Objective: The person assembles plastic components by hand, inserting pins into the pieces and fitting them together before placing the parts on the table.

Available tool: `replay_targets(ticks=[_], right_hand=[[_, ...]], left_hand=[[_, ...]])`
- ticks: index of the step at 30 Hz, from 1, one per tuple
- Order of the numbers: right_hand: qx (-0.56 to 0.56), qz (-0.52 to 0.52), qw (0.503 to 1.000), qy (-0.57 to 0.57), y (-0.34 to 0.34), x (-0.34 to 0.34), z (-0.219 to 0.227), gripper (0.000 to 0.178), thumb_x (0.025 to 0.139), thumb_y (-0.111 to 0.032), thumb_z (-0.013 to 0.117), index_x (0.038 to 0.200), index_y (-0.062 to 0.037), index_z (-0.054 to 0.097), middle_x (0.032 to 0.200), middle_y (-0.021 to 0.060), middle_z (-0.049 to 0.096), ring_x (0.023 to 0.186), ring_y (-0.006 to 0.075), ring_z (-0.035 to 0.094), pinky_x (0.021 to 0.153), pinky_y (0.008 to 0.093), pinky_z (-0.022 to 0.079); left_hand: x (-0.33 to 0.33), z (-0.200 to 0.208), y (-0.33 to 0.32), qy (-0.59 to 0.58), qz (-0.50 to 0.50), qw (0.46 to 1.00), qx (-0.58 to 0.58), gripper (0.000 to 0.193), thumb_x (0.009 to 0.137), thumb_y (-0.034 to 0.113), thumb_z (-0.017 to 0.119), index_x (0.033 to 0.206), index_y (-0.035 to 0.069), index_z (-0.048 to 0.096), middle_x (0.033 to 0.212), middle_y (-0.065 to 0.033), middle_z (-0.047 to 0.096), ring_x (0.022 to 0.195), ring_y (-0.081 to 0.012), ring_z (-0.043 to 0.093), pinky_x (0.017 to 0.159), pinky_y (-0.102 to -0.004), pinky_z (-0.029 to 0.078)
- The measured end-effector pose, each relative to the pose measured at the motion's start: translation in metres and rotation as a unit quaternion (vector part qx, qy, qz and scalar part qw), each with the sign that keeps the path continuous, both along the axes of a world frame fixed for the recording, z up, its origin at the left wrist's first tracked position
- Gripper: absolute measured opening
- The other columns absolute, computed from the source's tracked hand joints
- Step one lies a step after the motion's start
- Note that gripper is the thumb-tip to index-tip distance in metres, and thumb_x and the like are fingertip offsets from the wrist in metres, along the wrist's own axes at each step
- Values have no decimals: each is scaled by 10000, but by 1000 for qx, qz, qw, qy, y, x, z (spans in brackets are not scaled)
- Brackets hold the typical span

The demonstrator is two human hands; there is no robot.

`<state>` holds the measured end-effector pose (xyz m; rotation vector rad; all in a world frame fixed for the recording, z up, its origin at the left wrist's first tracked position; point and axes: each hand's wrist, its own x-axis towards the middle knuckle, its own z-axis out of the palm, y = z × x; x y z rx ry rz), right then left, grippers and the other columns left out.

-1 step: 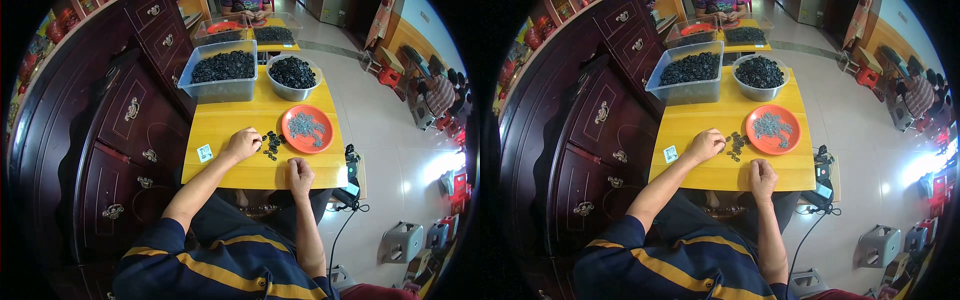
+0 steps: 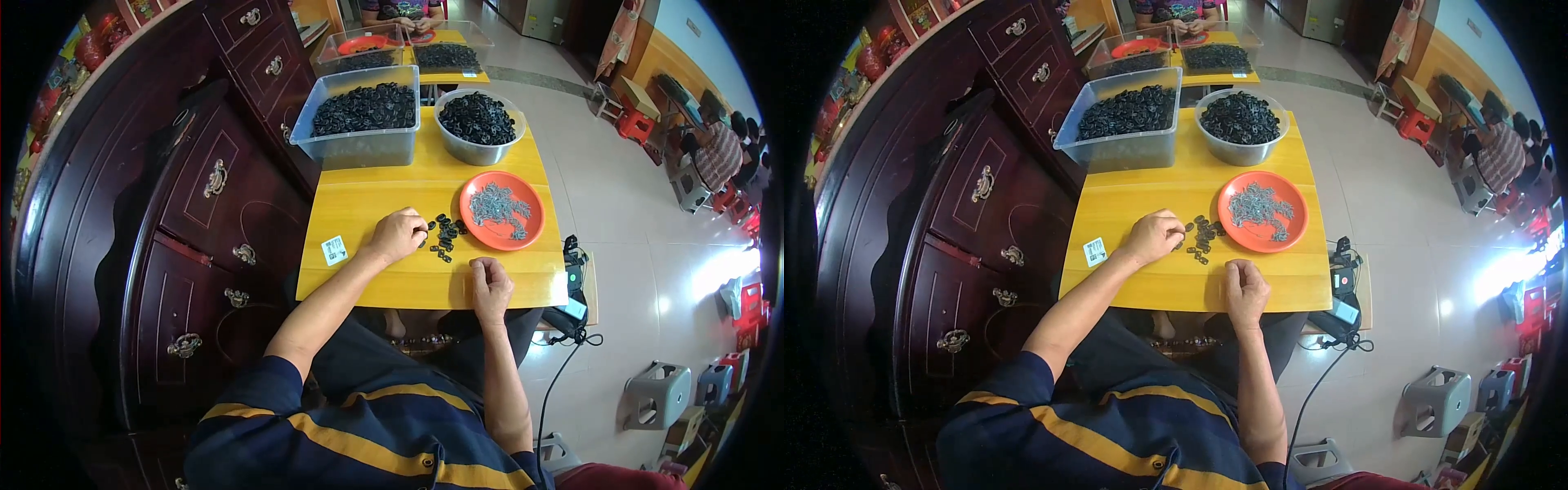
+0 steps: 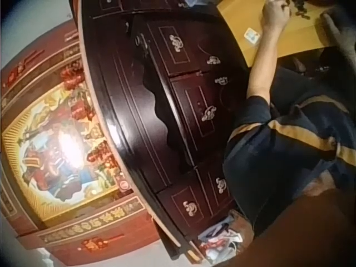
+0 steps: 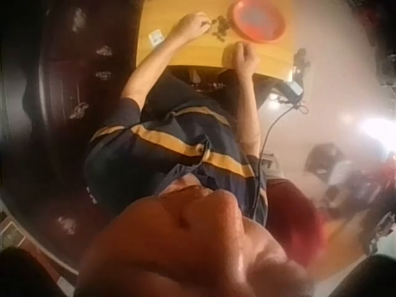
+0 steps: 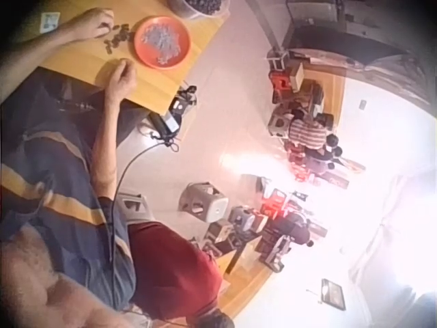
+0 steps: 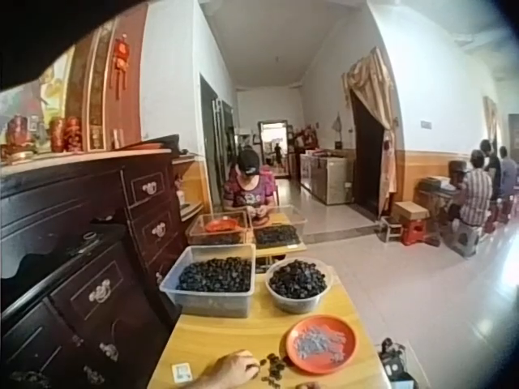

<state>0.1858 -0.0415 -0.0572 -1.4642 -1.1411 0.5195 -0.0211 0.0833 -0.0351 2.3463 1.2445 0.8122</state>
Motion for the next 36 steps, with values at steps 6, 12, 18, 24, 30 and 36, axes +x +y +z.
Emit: replay_targets(ticks=[6, 12, 18, 24, 30, 36], right_hand=[[1, -3, 1000, 15, 2, 0, -1, 135, 911, -135, 663, 864, -8, 670, 611, -5, 546, 567, 50, 465, 540, 243, 412], [0, 2, 999, 35, 2, -3, 3, 123, 909, -126, 667, 888, -5, 669, 643, -9, 578, 595, 41, 495, 563, 236, 433], [11, 64, 993, 95, -3, -15, 13, 95, 905, -76, 669, 977, -18, 652, 784, 0, 665, 693, 49, 588, 650, 234, 502], [16, 113, 980, 163, 2, -9, 5, 111, 896, -45, 679, 992, -21, 630, 810, -14, 640, 735, 43, 573, 670, 222, 481], [11, 57, 986, 158, -2, 9, 3, 98, 891, -41, 683, 960, -24, 616, 799, -12, 623, 746, 47, 570, 662, 221, 476], [29, 56, 987, 148, 7, 6, -7, 86, 886, -71, 673, 940, -40, 614, 771, 43, 637, 696, 96, 616, 639, 280, 514]], left_hand=[[5, 5, 0, 51, 9, 999, 1, 93, 781, 147, 685, 821, 69, 716, 875, -103, 667, 824, -297, 660, 756, -405, 527], [7, 11, 10, 99, 8, 992, -79, 90, 767, 139, 670, 817, 75, 707, 821, -98, 694, 778, -289, 676, 722, -402, 535], [18, 21, -4, -94, -76, 968, -218, 89, 751, 137, 718, 766, 51, 700, 707, -69, 701, 643, -176, 662, 639, -319, 525], [51, 37, -22, -96, -139, 951, -260, 73, 812, 99, 722, 826, 38, 683, 748, 5, 671, 707, -56, 582, 671, -249, 485], [79, 26, -16, -92, -203, 937, -268, 73, 846, 88, 695, 861, 22, 668, 777, -3, 664, 730, -84, 587, 683, -272, 489], [77, 34, -10, -75, -196, 905, -370, 72, 863, 112, 670, 822, 52, 665, 761, 39, 617, 707, -44, 544, 643, -234, 463]])
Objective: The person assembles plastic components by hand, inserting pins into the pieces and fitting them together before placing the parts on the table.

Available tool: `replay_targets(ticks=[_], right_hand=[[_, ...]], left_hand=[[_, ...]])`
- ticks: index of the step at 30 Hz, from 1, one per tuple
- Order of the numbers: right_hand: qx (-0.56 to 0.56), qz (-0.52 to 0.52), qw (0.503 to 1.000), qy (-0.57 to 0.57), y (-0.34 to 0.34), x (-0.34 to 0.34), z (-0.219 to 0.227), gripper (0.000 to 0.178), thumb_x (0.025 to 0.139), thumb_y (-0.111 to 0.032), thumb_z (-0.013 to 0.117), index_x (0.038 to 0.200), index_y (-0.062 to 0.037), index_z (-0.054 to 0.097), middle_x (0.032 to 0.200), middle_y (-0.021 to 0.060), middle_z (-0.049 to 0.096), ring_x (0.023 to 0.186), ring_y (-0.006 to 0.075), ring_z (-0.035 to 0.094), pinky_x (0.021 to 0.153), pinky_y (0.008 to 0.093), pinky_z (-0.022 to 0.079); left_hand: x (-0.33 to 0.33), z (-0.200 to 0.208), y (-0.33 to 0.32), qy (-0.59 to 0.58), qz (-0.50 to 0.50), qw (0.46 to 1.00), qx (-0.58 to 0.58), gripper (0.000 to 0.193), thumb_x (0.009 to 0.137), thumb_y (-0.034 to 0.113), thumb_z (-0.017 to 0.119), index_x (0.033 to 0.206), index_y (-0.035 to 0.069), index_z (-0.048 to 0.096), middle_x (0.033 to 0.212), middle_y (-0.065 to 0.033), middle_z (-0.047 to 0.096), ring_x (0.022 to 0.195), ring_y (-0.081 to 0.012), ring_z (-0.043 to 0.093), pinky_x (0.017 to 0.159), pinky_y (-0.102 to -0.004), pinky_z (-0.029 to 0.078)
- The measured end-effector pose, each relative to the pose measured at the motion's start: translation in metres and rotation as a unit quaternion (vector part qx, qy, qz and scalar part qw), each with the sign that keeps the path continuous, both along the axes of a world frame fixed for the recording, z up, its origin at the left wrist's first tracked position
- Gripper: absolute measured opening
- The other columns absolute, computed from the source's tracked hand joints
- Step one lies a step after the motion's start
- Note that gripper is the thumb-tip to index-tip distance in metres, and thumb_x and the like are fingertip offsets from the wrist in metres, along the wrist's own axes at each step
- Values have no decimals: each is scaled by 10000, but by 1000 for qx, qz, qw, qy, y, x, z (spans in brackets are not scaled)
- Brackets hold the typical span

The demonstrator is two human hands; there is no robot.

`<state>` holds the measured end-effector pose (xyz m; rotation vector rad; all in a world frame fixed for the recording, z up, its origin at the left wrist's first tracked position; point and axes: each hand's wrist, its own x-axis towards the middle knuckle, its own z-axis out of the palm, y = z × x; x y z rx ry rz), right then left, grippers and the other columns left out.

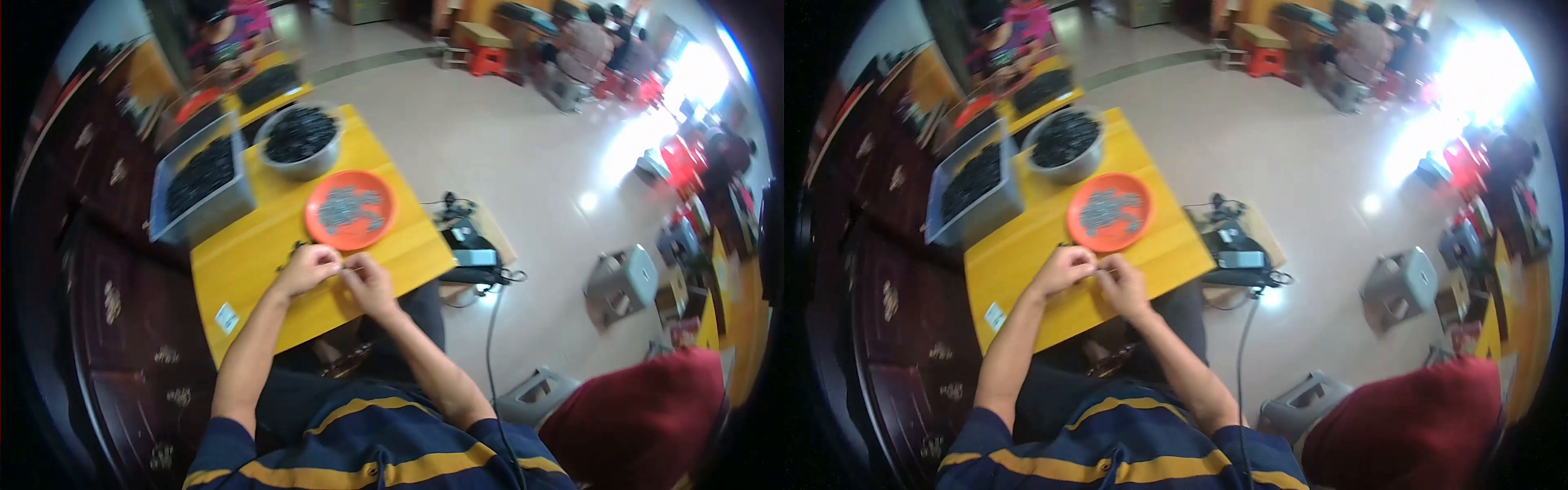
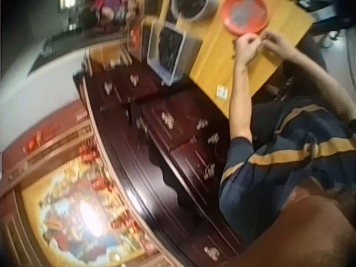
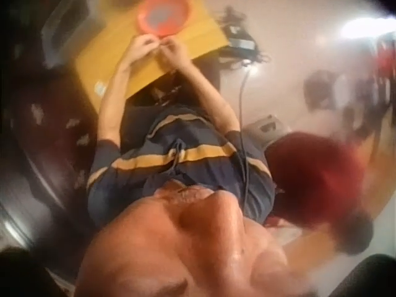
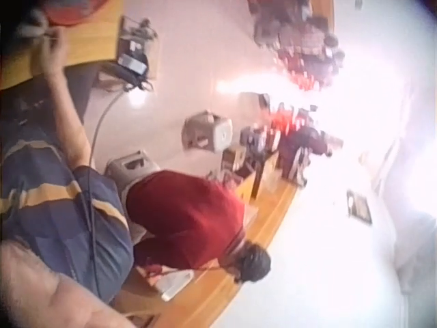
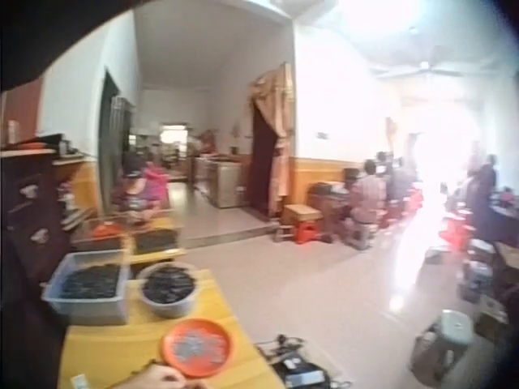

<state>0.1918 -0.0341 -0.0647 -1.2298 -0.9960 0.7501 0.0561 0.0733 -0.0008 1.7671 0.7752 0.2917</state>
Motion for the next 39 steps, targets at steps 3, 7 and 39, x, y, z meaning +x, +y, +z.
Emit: replay_targets(ticks=[3, 7, 39], right_hand=[[7, 12, 998, 62, -2, 4, -1, 78, 899, -47, 640, 954, -27, 589, 739, -18, 574, 642, 35, 538, 585, 222, 451], [1, -1, 997, 73, -5, 8, 0, 94, 899, -39, 608, 989, -29, 584, 762, -37, 570, 663, 18, 522, 593, 212, 439], [11, 11, 997, -79, -7, 11, 9, 123, 919, -109, 622, 1012, -34, 592, 716, 64, 589, 622, 138, 568, 618, 298, 483]], left_hand=[[10, 18, 2, 40, 8, 997, -71, 63, 856, 106, 688, 827, 53, 669, 745, 47, 608, 678, -26, 522, 621, -212, 447], [31, 5, 22, -22, 19, 997, 65, 86, 831, 118, 712, 837, 38, 680, 698, 32, 622, 612, -56, 552, 578, -244, 473], [91, -4, 57, 169, -125, 864, 458, 78, 787, 153, 612, 770, 83, 641, 802, -122, 671, 772, -339, 654, 693, -455, 515]])
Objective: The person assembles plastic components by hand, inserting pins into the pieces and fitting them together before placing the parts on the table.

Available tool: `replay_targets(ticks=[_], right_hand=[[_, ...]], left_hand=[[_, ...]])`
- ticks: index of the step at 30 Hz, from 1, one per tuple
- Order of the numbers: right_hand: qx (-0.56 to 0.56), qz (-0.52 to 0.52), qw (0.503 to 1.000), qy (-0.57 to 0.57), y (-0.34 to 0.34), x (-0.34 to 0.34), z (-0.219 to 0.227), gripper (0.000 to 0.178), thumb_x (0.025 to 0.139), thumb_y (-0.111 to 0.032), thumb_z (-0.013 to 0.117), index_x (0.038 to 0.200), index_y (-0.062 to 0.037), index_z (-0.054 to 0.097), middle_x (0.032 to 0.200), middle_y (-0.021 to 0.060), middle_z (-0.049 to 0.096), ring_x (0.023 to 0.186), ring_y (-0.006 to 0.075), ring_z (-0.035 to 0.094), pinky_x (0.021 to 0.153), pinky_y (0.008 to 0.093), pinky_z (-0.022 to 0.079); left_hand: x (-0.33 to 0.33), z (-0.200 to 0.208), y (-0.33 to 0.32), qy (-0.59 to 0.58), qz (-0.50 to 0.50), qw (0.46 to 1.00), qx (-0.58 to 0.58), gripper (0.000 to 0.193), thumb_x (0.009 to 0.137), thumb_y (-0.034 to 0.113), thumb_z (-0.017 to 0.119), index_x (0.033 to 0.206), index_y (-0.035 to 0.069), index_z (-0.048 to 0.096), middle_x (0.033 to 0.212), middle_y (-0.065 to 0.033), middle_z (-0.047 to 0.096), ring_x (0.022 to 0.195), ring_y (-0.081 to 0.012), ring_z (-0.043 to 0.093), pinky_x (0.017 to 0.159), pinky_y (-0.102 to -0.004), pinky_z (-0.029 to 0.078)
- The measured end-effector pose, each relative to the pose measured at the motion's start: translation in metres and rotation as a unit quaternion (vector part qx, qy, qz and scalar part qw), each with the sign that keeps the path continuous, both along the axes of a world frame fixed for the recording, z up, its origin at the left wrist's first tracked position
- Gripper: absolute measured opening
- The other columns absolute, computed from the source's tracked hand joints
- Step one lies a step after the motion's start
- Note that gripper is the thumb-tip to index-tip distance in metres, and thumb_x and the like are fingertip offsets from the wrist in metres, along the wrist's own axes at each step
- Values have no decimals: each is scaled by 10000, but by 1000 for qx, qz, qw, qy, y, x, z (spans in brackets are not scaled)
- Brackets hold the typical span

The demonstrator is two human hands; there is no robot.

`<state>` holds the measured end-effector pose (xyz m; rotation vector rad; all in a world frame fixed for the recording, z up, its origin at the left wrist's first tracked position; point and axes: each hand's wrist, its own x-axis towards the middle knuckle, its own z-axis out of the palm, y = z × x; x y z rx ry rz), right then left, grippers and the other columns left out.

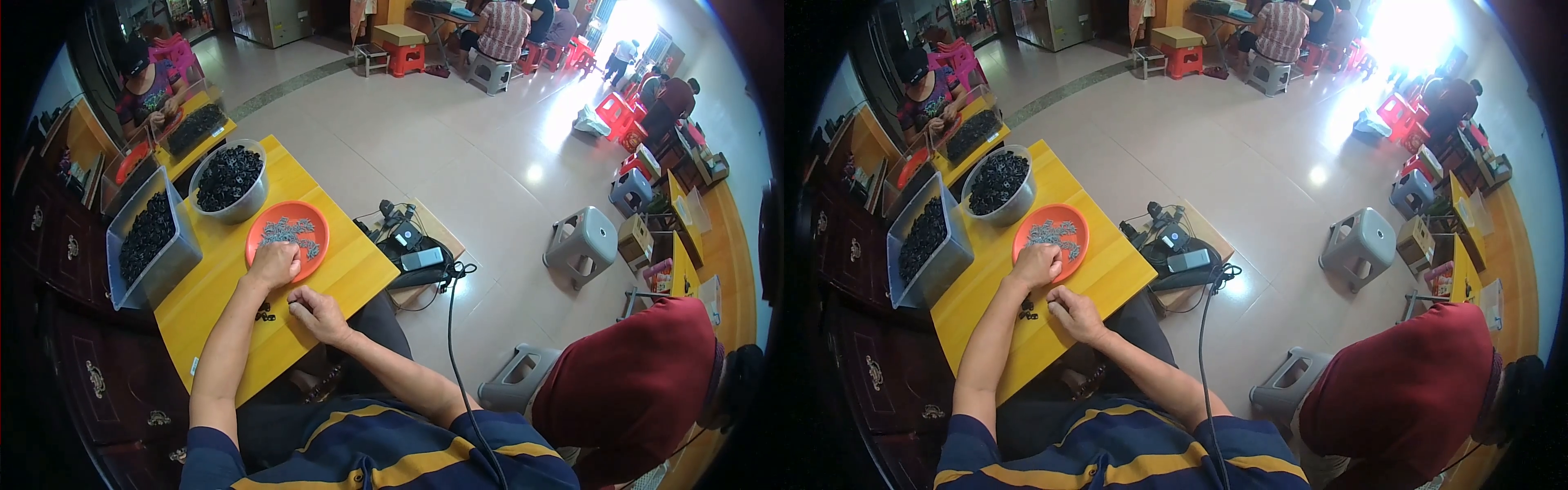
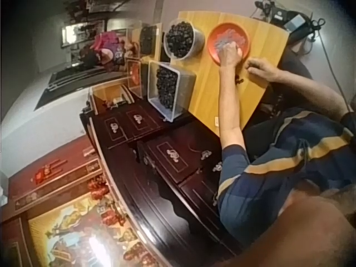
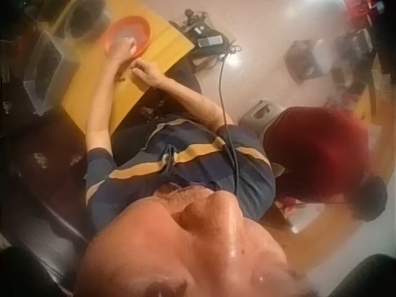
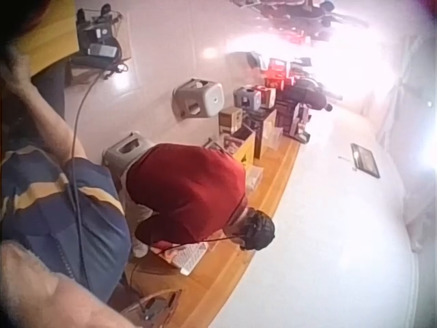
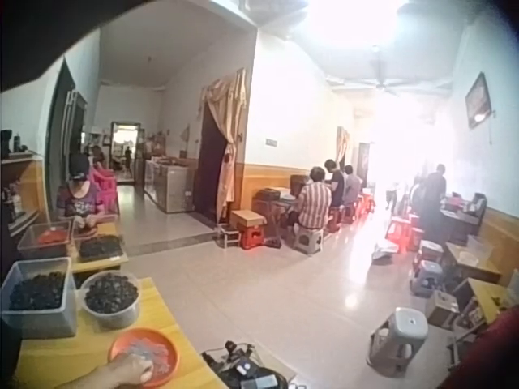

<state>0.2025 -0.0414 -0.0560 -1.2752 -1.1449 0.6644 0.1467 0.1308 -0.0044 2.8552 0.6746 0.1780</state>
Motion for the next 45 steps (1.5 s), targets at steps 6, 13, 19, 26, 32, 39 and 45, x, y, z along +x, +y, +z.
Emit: replay_targets(ticks=[6, 13, 19, 26, 32, 39, 45], right_hand=[[4, -8, 1000, 6, 0, 0, 2, 116, 935, -127, 605, 1001, -40, 565, 720, 77, 597, 635, 174, 596, 625, 318, 489], [8, -32, 999, -16, -1, -4, -1, 112, 926, -122, 604, 985, -42, 553, 754, 132, 620, 687, 282, 652, 641, 359, 504], [26, -50, 996, -71, 3, -15, -1, 112, 908, -120, 616, 980, -56, 559, 771, 168, 629, 724, 347, 660, 637, 394, 513], [16, -71, 989, -126, 6, -15, -7, 104, 919, -147, 608, 983, -84, 555, 802, 188, 644, 748, 393, 655, 639, 471, 514], [14, -68, 989, -127, 2, -18, -3, 91, 925, -141, 614, 984, -85, 572, 789, 168, 658, 735, 367, 669, 637, 443, 517], [27, -65, 988, -136, 7, -16, -11, 100, 925, -148, 618, 986, -79, 578, 775, 160, 663, 723, 363, 667, 633, 444, 510], [17, -62, 987, -150, 14, -15, -19, 92, 928, -141, 607, 989, -76, 589, 767, 139, 671, 701, 313, 683, 642, 405, 520]], left_hand=[[-10, 14, -9, -63, 21, 997, -47, 61, 780, 109, 596, 804, 54, 609, 770, -145, 658, 734, -361, 636, 678, -454, 507], [-69, 17, -69, -295, 103, 925, -215, 61, 837, 4, 597, 820, 33, 546, 696, -34, 570, 603, -105, 544, 556, -262, 446], [-136, -28, -128, -388, 230, 859, -241, 71, 861, -32, 582, 852, 36, 565, 710, 5, 539, 598, -45, 485, 543, -218, 406], [-153, -37, -164, -285, 197, 938, 4, 87, 817, -30, 600, 880, 30, 595, 802, -132, 614, 709, -311, 622, 628, -385, 498], [-156, -40, -169, -277, 173, 941, 85, 104, 783, -25, 614, 854, 48, 600, 810, -117, 626, 778, -327, 632, 682, -409, 514], [-157, -41, -167, -303, 160, 934, 97, 122, 762, -29, 611, 847, 58, 602, 794, -100, 622, 768, -304, 640, 664, -396, 523], [-160, -45, -164, -321, 186, 926, 72, 96, 784, -10, 604, 852, 59, 606, 797, -102, 629, 767, -308, 641, 660, -401, 518]])
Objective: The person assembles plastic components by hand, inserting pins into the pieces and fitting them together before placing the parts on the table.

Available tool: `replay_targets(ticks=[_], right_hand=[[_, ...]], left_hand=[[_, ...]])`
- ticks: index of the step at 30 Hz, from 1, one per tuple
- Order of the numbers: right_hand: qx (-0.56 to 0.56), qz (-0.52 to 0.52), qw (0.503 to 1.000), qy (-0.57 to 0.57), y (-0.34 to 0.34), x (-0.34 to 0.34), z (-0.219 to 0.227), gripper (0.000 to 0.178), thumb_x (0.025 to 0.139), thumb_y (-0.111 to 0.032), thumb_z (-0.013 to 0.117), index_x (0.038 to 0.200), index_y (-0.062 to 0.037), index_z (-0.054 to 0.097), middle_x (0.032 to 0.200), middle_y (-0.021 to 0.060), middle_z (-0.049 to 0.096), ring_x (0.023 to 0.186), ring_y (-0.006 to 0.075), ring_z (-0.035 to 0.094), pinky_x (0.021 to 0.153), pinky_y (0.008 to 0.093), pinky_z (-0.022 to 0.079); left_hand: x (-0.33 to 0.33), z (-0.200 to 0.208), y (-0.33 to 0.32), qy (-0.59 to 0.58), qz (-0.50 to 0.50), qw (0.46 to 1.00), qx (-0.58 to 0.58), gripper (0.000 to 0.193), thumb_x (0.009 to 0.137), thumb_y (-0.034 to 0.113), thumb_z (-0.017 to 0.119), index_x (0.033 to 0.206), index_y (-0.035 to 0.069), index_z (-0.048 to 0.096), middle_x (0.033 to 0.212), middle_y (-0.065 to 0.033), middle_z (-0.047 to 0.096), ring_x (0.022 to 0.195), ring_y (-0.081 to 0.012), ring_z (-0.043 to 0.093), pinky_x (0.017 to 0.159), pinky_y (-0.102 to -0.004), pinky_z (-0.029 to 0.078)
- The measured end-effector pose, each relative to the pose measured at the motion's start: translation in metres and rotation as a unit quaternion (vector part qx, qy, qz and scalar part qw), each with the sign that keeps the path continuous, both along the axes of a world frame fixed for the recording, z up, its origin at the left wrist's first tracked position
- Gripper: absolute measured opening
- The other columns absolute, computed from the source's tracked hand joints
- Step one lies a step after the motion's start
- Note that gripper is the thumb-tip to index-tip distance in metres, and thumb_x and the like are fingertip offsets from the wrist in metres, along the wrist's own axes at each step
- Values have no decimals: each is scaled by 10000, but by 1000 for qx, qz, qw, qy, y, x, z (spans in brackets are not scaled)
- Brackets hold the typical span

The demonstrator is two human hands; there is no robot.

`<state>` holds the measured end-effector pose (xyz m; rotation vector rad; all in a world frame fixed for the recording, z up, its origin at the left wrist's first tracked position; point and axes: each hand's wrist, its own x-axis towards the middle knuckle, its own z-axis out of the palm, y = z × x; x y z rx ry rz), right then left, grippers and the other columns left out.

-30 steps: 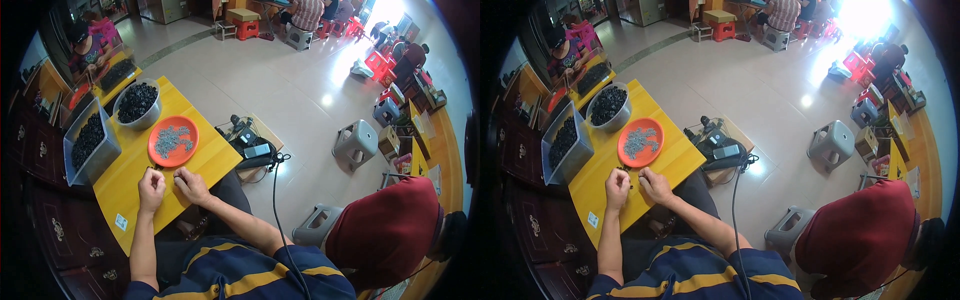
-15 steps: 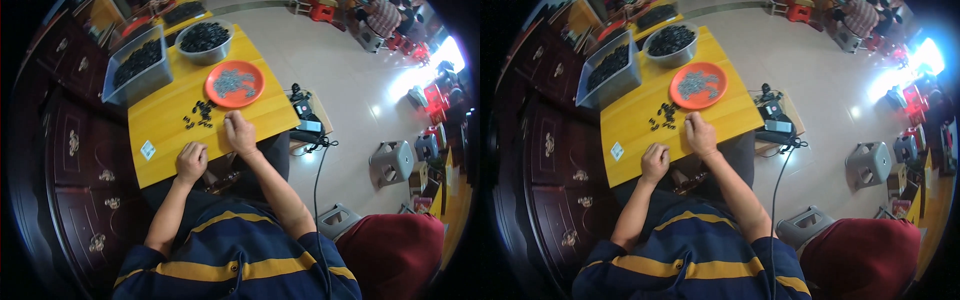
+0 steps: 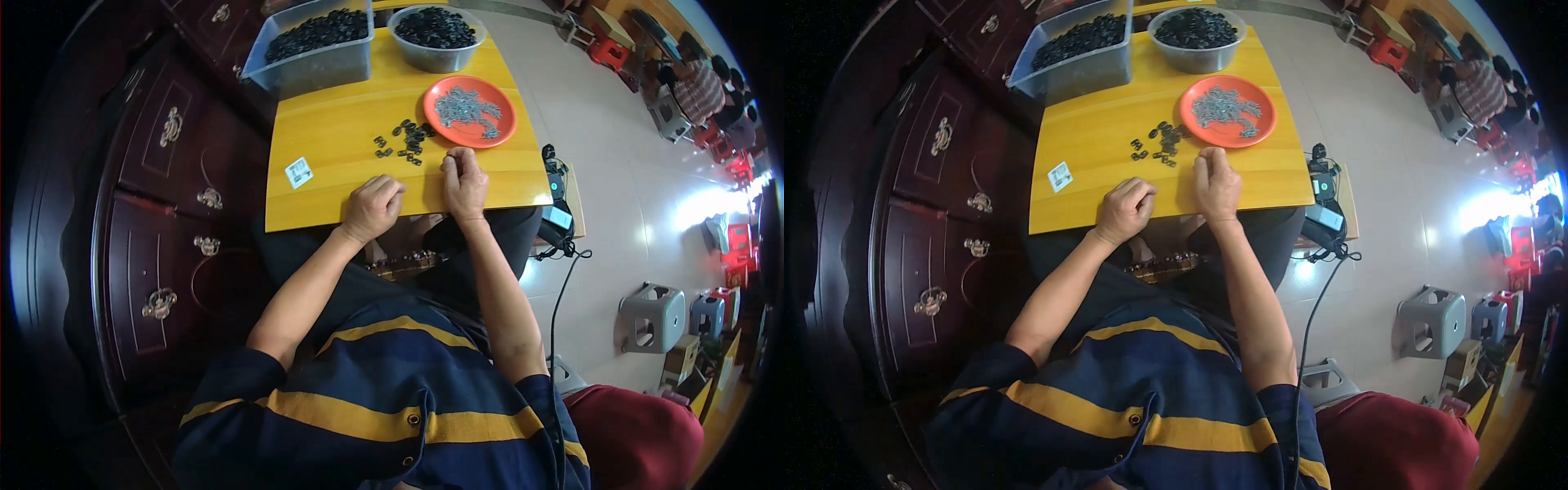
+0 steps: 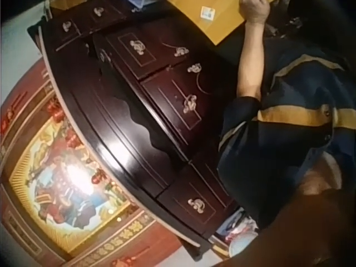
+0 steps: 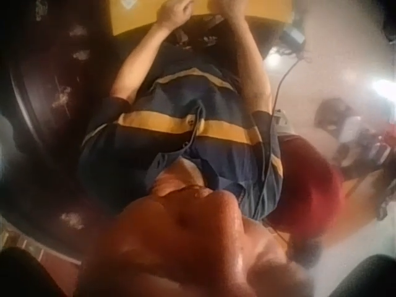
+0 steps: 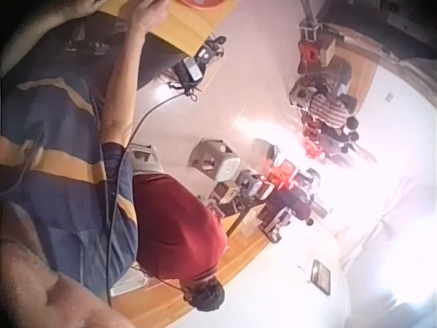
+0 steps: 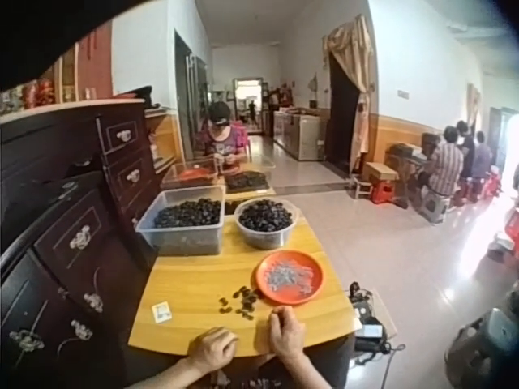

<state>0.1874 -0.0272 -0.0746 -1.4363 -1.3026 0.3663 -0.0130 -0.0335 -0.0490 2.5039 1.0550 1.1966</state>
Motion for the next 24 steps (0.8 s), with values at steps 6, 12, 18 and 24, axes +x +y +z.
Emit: replay_targets(ticks=[6, 12, 18, 24], right_hand=[[8, 9, 1000, 28, 0, 1, 1, 79, 929, -128, 612, 976, -65, 599, 740, 111, 681, 683, 242, 692, 649, 354, 529], [-5, 23, 998, 59, 0, 3, -2, 82, 922, -101, 612, 976, -41, 603, 756, 92, 680, 701, 167, 678, 675, 310, 530], [-10, 35, 997, 69, -1, 0, 4, 103, 936, -126, 604, 967, -29, 591, 768, 82, 671, 699, 154, 669, 668, 293, 524], [-29, 22, 999, 34, 0, 0, 4, 107, 935, -130, 604, 964, -28, 588, 750, 88, 669, 692, 160, 671, 662, 300, 524]], left_hand=[[-1, 1, -4, -4, -4, 1000, 20, 70, 792, 16, 607, 841, 66, 604, 790, -80, 630, 743, -290, 640, 642, -390, 524], [-3, -2, -5, -2, 2, 1000, 11, 58, 799, 40, 602, 847, 70, 593, 795, -81, 636, 764, -287, 643, 675, -394, 528], [-5, -9, 0, -25, -7, 999, 23, 50, 804, 38, 604, 842, 69, 601, 790, -92, 640, 749, -302, 644, 642, -400, 523], [-6, -8, 0, -32, -4, 999, 16, 46, 805, 37, 597, 838, 69, 601, 793, -89, 643, 746, -297, 643, 642, -395, 523]])
